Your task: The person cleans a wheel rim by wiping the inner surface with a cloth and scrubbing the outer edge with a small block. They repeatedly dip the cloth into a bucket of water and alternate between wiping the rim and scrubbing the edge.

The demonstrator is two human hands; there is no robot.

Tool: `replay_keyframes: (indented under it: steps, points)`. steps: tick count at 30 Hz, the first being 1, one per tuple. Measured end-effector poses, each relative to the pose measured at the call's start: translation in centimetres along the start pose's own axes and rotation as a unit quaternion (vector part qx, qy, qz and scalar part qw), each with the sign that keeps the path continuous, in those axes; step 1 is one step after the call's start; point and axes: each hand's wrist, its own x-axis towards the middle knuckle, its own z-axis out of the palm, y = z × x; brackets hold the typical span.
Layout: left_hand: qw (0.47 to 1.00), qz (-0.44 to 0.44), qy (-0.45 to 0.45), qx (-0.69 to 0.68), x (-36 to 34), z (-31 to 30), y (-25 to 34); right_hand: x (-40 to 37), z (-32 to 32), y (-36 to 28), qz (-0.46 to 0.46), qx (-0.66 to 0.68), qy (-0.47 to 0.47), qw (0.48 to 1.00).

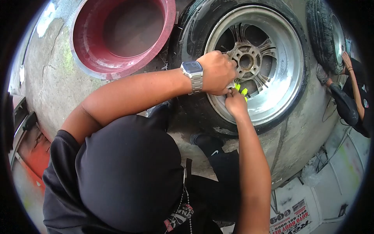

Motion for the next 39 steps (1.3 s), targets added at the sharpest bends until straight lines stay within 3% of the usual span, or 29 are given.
replay_keyframes:
  steps: [3, 4, 7, 11, 15, 19, 23, 24, 28, 31, 32, 35, 36, 39]
  points:
    - [0.999, 0.010, 0.034, -0.006, -0.5, 0.3, -0.2, -0.2, -2.9, 0.9, -0.036, -0.118, -0.126, 0.984]
    - [0.999, 0.011, 0.036, -0.006, -0.5, 0.4, -0.2, -1.5, -5.4, -0.5, -0.041, -0.118, -0.182, 0.975]
    - [0.999, 0.008, 0.036, -0.007, -0.4, 0.8, -0.3, -1.4, -6.8, 0.5, -0.011, -0.059, -0.216, 0.974]
    - [0.999, 0.005, 0.035, -0.013, 0.1, 1.0, -0.1, 0.5, -0.5, 1.5, 0.019, -0.096, -0.037, 0.995]
    - [0.999, 0.004, 0.044, -0.015, 0.0, 1.2, -0.2, -1.0, -2.5, 1.1, -0.044, -0.068, -0.082, 0.993]
    - [0.998, 0.011, 0.054, -0.014, -0.3, 1.1, -0.3, -1.8, -6.3, 0.4, -0.042, -0.124, -0.188, 0.974]
    - [0.999, 0.010, 0.038, -0.015, -0.1, 0.8, -0.1, -0.8, -1.4, 0.0, 0.009, -0.053, -0.037, 0.998]
    - [0.999, 0.007, 0.034, -0.014, -0.2, 0.8, -0.2, -0.7, -1.3, 0.0, 0.016, -0.060, -0.036, 0.997]
    - [0.999, 0.013, 0.040, -0.002, -0.3, 0.6, -0.3, -2.2, -6.9, -0.4, -0.035, -0.106, -0.186, 0.976]
    - [0.999, 0.016, 0.048, -0.002, -0.5, 1.0, -0.2, -1.6, -7.6, -0.2, 0.008, -0.065, -0.211, 0.975]
    - [0.999, 0.013, 0.043, -0.004, -0.4, 1.0, -0.1, -0.7, -4.6, 1.7, -0.004, -0.109, -0.129, 0.986]
    - [0.999, 0.009, 0.039, 0.001, -0.2, 0.7, -0.4, -0.5, -1.1, 1.4, 0.006, -0.056, -0.009, 0.998]
    - [0.999, 0.009, 0.037, -0.002, -0.3, 0.8, -0.1, -0.8, -0.9, 2.8, -0.043, -0.043, 0.011, 0.998]
    - [0.999, 0.008, 0.042, 0.004, -0.4, 0.8, -0.1, -1.8, -7.6, 1.9, -0.045, -0.070, -0.186, 0.979]
